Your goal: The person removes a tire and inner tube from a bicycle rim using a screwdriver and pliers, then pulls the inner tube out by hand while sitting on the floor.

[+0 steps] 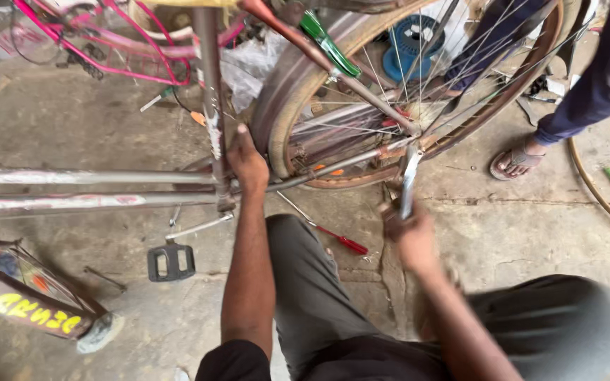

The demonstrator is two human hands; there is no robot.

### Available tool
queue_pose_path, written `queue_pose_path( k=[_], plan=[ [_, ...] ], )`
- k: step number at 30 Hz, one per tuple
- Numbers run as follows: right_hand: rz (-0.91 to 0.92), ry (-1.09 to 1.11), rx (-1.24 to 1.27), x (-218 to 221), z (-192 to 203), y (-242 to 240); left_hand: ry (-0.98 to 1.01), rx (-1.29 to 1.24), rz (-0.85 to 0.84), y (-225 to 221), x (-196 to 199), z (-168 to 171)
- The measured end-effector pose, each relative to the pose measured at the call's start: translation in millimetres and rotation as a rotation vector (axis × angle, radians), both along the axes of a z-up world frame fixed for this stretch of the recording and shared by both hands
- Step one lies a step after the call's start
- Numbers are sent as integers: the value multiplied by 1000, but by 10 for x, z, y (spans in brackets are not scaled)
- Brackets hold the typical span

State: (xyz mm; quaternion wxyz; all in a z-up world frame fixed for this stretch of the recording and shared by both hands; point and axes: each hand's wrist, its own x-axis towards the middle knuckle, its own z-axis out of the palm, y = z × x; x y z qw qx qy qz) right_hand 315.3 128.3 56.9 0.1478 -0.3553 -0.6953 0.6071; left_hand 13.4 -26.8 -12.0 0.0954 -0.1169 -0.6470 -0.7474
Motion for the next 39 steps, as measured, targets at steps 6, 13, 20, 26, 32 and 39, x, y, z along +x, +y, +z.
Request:
queue_pose_path(
  k=[6,13,20,26,32,39],
  plan=[
    [27,328,322,86,1082,1712,410,-314,-111,150,334,1287],
    [448,115,1039,-1306,1722,2681,195,-379,-217,440,214,1656],
    [777,-108,1242,-2142,2722,3036,185,-186,-292,464,472,1632],
    [939,75,1298,-2422,3118,3134,-64,-254,-265,464,630,1837],
    [858,130,1133,-2204,2903,3053,-382,-289,-141,323,963,1944],
    [772,-3,1077,-1522,3207,2620,-759,-324,-46,152,2083,2095]
  ],
)
